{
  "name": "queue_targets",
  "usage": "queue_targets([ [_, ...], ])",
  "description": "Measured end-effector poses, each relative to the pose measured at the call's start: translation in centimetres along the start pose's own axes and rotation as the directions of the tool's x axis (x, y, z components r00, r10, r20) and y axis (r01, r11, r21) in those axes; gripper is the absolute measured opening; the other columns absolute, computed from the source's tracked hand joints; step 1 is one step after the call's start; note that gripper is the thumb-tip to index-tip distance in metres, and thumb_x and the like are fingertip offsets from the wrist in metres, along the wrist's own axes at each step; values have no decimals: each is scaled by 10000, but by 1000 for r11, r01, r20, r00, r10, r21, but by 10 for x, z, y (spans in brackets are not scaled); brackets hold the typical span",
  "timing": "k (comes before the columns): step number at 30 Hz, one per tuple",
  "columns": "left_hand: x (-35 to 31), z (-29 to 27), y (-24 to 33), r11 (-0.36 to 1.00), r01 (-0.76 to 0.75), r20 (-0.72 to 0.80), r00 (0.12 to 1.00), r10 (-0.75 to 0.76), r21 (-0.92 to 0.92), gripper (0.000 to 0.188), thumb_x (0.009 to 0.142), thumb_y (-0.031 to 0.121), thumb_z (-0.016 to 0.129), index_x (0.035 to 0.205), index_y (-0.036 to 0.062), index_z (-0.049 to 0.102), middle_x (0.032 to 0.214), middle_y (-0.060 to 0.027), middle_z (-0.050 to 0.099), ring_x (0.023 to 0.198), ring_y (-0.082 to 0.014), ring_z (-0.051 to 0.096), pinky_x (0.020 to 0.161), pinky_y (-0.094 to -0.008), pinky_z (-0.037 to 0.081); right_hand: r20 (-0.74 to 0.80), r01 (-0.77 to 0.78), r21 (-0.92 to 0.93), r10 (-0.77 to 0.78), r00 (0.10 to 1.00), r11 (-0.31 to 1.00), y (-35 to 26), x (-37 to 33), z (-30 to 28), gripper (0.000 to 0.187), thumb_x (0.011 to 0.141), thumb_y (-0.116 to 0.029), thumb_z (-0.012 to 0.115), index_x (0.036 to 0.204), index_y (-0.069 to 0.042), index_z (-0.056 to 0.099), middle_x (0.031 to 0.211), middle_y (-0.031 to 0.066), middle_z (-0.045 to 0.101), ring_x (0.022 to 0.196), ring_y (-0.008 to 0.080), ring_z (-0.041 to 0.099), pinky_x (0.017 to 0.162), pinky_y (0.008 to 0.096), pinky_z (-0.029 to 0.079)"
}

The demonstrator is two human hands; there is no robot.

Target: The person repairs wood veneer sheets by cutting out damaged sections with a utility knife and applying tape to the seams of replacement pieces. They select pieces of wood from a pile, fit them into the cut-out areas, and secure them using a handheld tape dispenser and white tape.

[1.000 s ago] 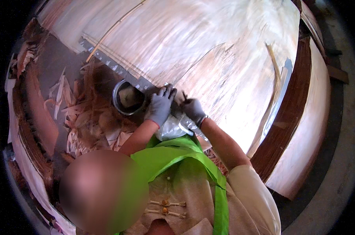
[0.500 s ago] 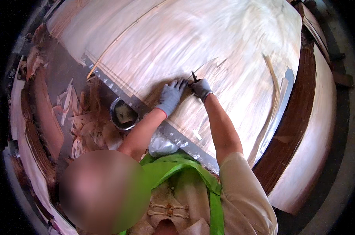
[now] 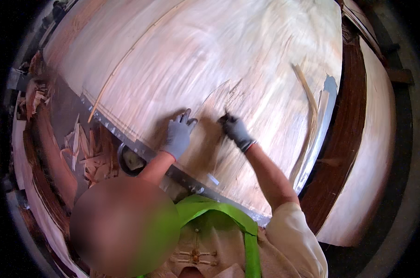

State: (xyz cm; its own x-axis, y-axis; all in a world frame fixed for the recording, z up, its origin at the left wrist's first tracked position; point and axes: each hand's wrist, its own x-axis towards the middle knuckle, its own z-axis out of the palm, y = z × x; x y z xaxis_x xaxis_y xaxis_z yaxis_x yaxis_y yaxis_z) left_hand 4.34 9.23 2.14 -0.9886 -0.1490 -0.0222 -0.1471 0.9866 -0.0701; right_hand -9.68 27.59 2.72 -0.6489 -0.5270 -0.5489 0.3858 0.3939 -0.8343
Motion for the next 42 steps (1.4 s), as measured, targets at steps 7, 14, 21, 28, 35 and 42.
queue_targets([
  [7, 137, -15, 40, 981, 17, -128, 991, -43, -195, 537, 805, 82, 466, 1340, 101, 424, 1427, -64, 370, 1109, -237, 499, 819, -397, 446, 47, -3, 2, 3, 999, 1000, -70, 117, -77, 164, 841, -218, 651, 821, -56, 646, 579, -14, 514, 447, 81, 422, 399, 240, 301],
  [14, 173, 12, 50, 972, -153, 128, 983, 131, 176, 541, 856, 160, 462, 1383, 262, 394, 1462, -56, 308, 1200, -235, 411, 831, -398, 421, -25, -31, -63, 29, 999, 998, -57, 114, -91, 203, 816, -203, 665, 713, -32, 627, 552, 18, 531, 412, 111, 453, 380, 269, 334],
  [21, 177, -5, 65, 996, -76, 111, 991, 71, 41, 502, 882, 158, 452, 1329, 386, 431, 1404, -72, 365, 1220, -259, 409, 841, -404, 422, -156, 79, -215, -114, 981, 973, 1, 56, -77, 216, 832, -207, 663, 751, -9, 633, 586, 11, 544, 468, 85, 464, 432, 264, 359],
  [28, 134, 5, 38, 856, -99, -201, 980, -5, -508, 524, 823, 64, 426, 1340, 147, 460, 1441, -102, 356, 1283, -270, 367, 1035, -484, 285, 141, -167, 50, 159, 977, 985, -20, 7, -66, 152, 841, -200, 663, 800, -56, 639, 573, -5, 506, 425, 91, 416, 401, 244, 322],
  [35, 51, 20, 94, 962, -264, -69, 963, 260, -63, 458, 891, 211, 400, 1334, 118, 464, 1423, -43, 401, 1329, -210, 322, 1107, -489, 143, 29, -129, -90, 132, 991, 988, -1, 3, -61, 146, 841, -189, 655, 802, -48, 645, 590, -6, 531, 442, 81, 449, 394, 230, 338],
  [42, 52, 9, 104, 978, -203, -33, 979, 201, -54, 414, 910, 194, 380, 1297, 290, 492, 1432, -10, 366, 1309, -191, 340, 1049, -598, 178, -172, -194, 191, 228, 958, 962, 40, -41, -24, 158, 839, -179, 656, 750, -54, 618, 579, 8, 539, 430, 104, 468, 388, 265, 373],
])
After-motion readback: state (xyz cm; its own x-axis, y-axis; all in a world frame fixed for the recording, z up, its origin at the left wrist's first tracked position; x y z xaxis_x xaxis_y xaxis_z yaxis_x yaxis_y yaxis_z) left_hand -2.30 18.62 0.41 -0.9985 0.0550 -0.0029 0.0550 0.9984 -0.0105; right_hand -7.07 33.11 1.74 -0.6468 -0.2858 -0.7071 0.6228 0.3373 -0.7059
